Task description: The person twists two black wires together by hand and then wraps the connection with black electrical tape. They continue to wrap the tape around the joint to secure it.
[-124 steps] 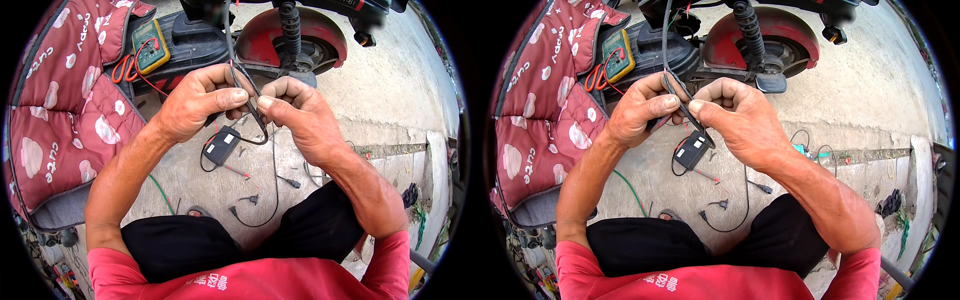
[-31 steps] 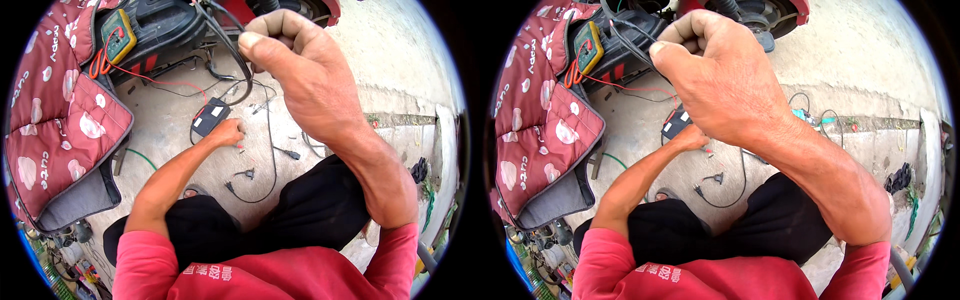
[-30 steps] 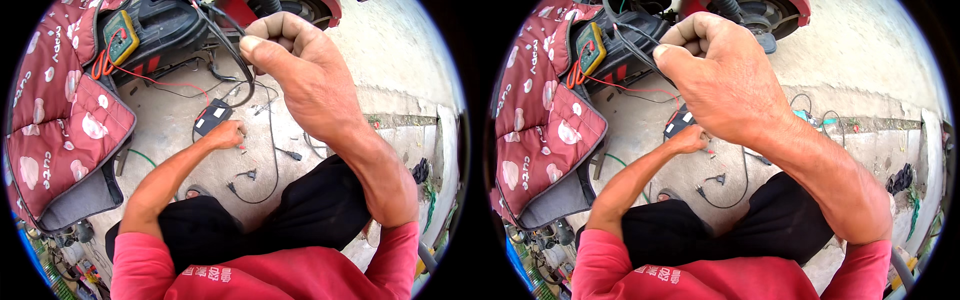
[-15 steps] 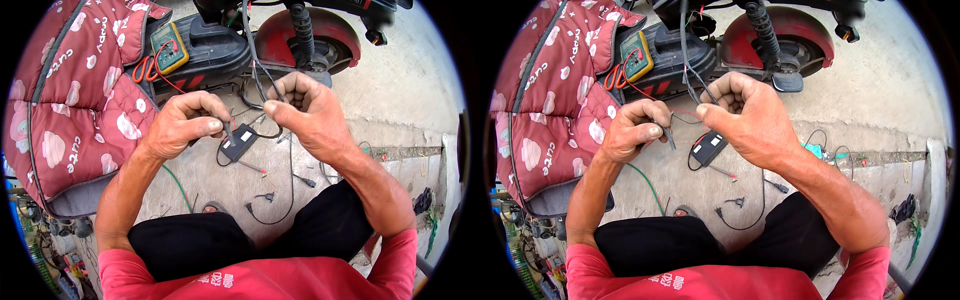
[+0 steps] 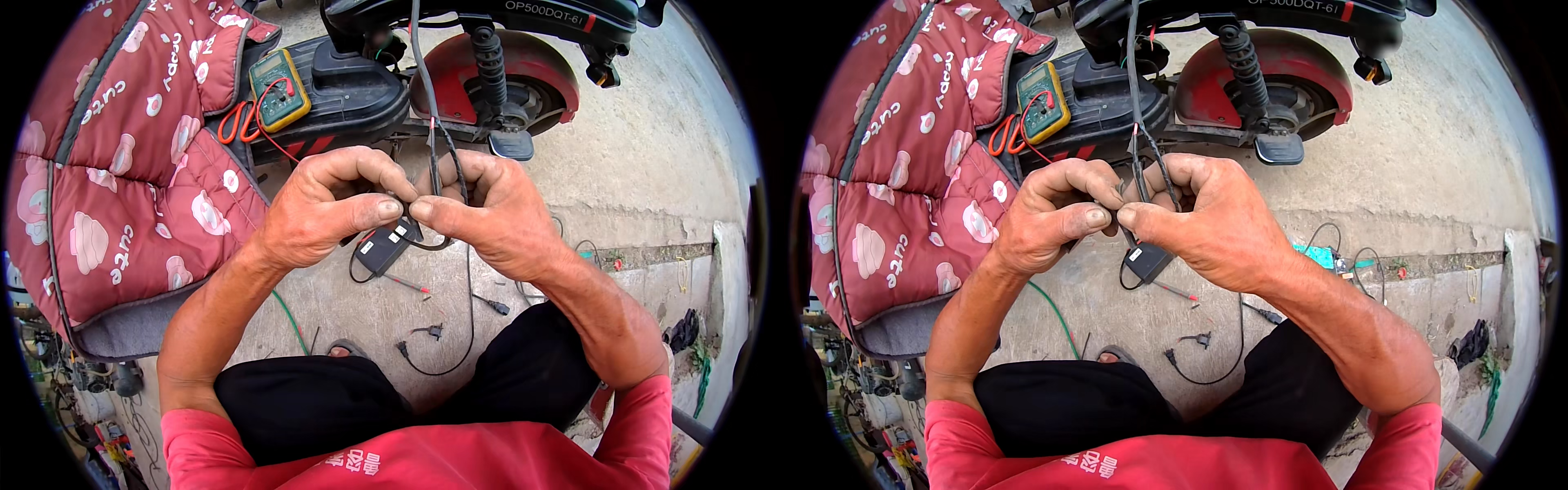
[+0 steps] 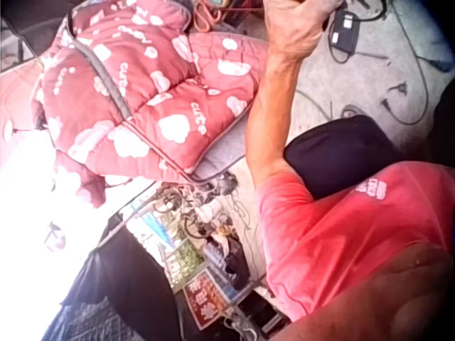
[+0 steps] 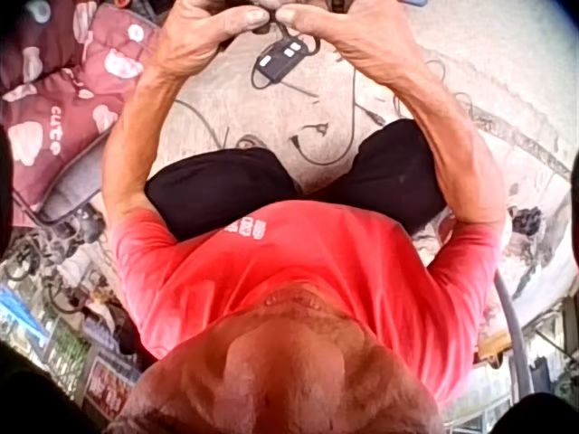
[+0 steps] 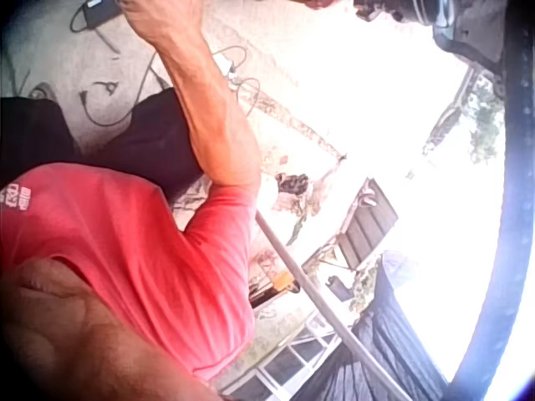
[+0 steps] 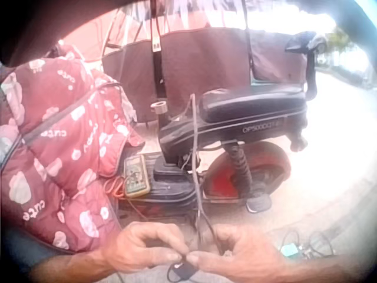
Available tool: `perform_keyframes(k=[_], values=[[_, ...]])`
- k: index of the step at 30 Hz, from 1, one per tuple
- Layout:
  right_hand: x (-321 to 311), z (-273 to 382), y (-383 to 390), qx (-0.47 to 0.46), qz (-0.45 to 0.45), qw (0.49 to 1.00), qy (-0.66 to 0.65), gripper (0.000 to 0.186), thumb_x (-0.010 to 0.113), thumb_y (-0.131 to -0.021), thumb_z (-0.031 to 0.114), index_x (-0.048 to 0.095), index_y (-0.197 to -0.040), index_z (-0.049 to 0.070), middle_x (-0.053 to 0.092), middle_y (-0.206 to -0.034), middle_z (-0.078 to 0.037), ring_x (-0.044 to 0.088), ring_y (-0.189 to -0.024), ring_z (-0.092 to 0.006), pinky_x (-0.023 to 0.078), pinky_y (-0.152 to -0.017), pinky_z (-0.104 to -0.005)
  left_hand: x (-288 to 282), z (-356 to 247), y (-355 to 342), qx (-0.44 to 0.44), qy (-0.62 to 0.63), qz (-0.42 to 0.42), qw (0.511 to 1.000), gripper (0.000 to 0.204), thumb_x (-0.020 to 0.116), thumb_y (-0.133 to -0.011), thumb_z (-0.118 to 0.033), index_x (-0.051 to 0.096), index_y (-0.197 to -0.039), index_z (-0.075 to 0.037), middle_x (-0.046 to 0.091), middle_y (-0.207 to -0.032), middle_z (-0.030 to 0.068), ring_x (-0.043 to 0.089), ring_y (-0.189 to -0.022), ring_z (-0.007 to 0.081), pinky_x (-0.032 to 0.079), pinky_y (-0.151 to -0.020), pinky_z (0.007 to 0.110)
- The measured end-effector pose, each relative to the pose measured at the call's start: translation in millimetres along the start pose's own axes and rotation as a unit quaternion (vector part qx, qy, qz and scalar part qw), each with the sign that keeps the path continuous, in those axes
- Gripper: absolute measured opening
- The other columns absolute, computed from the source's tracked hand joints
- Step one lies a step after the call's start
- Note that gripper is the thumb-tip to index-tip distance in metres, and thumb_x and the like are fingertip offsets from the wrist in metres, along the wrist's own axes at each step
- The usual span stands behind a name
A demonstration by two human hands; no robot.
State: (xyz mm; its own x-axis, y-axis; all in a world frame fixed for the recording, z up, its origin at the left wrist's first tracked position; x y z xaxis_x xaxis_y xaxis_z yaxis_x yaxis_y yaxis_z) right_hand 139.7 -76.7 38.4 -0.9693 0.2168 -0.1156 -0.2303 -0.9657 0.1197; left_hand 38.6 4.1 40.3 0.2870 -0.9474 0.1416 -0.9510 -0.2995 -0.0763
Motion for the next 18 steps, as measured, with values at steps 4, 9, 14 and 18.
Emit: perform_keyframes(k=[4, 9, 14, 18], values=[[-1.5, 1.3, -0.1, -0.012, -0.013, 0.999, -0.033, 0.025, 0.076, -0.083, 0.021, 0.067, -0.093, 0.001, 0.055, -0.070, 0.004, 0.048, -0.065, -0.0034, 0.040, -0.057, -0.0229, -0.6, -1.2, -2.4, -0.001, 0.000, -0.023, 1.000, 0.015, 0.068, -0.089, -0.005, 0.064, -0.102, 0.000, 0.060, -0.095, 0.0065, 0.059, -0.082, 0.0120, 0.049, -0.073, 0.026], [-5.3, -1.0, 0.5, -0.019, -0.016, 1.000, -0.017, 0.021, 0.075, -0.082, 0.019, 0.064, -0.087, 0.003, 0.049, -0.067, 0.006, 0.044, -0.063, -0.0038, 0.038, -0.054, -0.0244, -4.1, -4.0, -4.2, -0.013, -0.040, -0.053, 0.998, 0.017, 0.070, -0.087, -0.002, 0.062, -0.103, -0.001, 0.063, -0.097, 0.0064, 0.061, -0.087, 0.0126, 0.051, -0.078, 0.027], [-3.1, 1.1, 2.8, -0.009, 0.007, 1.000, -0.003, 0.019, 0.074, -0.081, 0.018, 0.061, -0.083, 0.003, 0.047, -0.065, 0.006, 0.041, -0.061, -0.0039, 0.036, -0.053, -0.0248, -0.2, -1.8, -5.5, -0.018, -0.044, -0.040, 0.998, 0.018, 0.070, -0.088, -0.004, 0.060, -0.102, -0.002, 0.064, -0.098, 0.0074, 0.062, -0.089, 0.0128, 0.052, -0.080, 0.028], [-3.3, 1.7, 1.9, -0.023, 0.005, 0.999, -0.028, 0.019, 0.072, -0.081, 0.018, 0.061, -0.085, 0.003, 0.049, -0.066, 0.004, 0.044, -0.061, -0.0046, 0.038, -0.054, -0.0251, 0.2, -6.3, -7.4, 0.008, 0.013, -0.040, 0.999, 0.018, 0.070, -0.089, -0.010, 0.057, -0.100, -0.004, 0.063, -0.099, 0.0108, 0.062, -0.088, 0.0146, 0.052, -0.079, 0.028]])
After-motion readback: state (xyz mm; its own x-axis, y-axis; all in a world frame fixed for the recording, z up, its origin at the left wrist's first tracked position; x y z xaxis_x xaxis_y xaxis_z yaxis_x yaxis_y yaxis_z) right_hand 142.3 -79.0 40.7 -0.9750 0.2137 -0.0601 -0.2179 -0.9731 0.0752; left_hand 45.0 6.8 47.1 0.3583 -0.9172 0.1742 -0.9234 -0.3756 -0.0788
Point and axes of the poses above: each hand's wrist, its own y-axis away from the middle knuckle, its own x-axis out of the palm, z = x × y, the point moved 10 cm from there along -y, towards the middle knuckle
